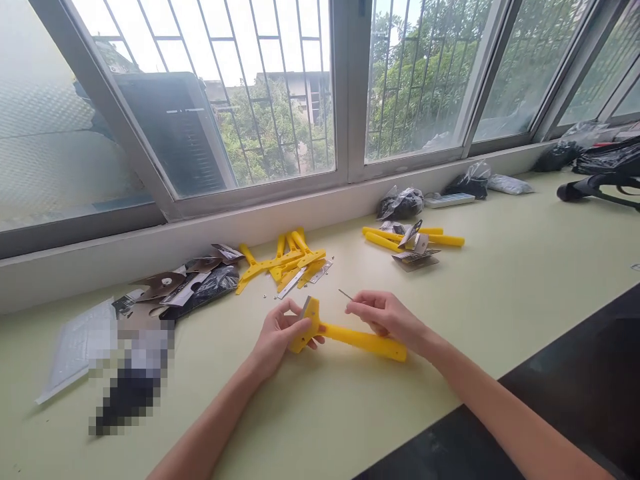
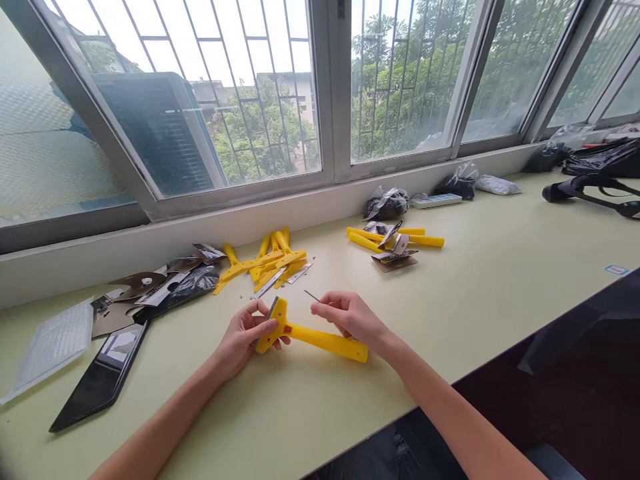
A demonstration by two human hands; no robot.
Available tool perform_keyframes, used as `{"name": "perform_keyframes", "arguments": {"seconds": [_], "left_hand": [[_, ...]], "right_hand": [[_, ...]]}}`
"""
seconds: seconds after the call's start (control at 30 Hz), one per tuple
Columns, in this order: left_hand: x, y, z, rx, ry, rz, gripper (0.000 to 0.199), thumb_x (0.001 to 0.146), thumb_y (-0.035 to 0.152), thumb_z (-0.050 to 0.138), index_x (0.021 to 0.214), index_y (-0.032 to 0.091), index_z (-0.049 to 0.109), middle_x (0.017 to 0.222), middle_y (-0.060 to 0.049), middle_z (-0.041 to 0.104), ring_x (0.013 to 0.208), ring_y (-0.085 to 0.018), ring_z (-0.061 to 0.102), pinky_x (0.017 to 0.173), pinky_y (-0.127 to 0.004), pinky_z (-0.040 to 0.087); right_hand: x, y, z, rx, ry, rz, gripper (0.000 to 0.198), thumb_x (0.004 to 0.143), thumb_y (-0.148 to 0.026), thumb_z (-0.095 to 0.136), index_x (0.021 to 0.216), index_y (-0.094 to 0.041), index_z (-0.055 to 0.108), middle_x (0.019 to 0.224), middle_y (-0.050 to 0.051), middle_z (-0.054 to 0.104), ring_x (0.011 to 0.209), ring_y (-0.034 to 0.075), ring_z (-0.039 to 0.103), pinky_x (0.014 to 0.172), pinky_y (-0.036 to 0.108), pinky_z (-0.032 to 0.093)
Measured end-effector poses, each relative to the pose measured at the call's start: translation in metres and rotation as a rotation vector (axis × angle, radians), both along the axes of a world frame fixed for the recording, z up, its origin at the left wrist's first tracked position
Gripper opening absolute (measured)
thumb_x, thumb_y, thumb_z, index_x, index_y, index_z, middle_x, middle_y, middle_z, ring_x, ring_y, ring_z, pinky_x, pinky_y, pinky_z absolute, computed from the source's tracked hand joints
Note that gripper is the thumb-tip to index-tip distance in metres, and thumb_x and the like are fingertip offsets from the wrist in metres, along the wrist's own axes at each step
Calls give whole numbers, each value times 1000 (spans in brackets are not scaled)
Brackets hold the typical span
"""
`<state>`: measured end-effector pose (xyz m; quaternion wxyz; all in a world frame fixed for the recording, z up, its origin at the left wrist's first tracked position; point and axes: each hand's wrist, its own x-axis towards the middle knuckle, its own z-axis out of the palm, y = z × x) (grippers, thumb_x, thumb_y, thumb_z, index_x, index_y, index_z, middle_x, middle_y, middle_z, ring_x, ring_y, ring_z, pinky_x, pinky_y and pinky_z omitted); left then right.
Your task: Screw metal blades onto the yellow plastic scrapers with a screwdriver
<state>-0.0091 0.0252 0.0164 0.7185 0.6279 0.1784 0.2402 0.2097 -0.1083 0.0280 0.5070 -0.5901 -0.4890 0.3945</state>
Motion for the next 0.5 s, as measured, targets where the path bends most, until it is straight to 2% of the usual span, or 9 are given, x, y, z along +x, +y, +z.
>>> {"name": "perform_keyframes", "arguments": {"seconds": [0.1,0.2,0.27,0.33,0.43,0.5], "left_hand": [[-1,-3,2,-19,30,-96,31,93,30,72,92,20,44,91,-14,80,69,-23,76,61,-30,57],[0,-8,2,-55,52,-156,27,92,29,73,93,18,49,90,-14,80,67,-21,75,59,-29,56],[1,-10,1,-65,47,-175,26,92,29,74,94,17,51,88,-14,80,66,-21,74,59,-29,57],[1,-11,0,-71,31,-172,25,92,29,74,94,17,53,86,-12,79,66,-21,74,60,-29,57],[3,-10,-1,-80,16,-180,22,91,29,75,96,16,58,85,-11,79,68,-21,75,61,-29,58],[3,-10,-1,-99,30,-215,22,91,30,75,98,16,59,87,-11,79,68,-22,76,62,-30,59]], "right_hand": [[1,-2,2,-80,139,91,43,87,-62,68,95,-20,64,63,-9,31,50,7,16,43,23,14],[-7,-4,0,-96,203,145,43,89,-60,67,105,-20,65,73,-6,47,48,5,17,41,23,14],[-14,-4,-3,-83,209,180,42,88,-55,71,113,-22,65,83,-3,56,49,4,26,42,22,19],[-21,-4,-5,-66,195,223,41,84,-50,77,113,-23,66,89,-2,57,56,5,37,47,20,26],[-27,-4,-8,-10,176,297,34,83,-44,81,103,-19,69,88,-1,57,67,8,49,56,20,37],[-28,-4,-10,15,186,309,31,86,-43,78,102,-19,69,83,-1,59,66,9,52,55,20,39]]}}
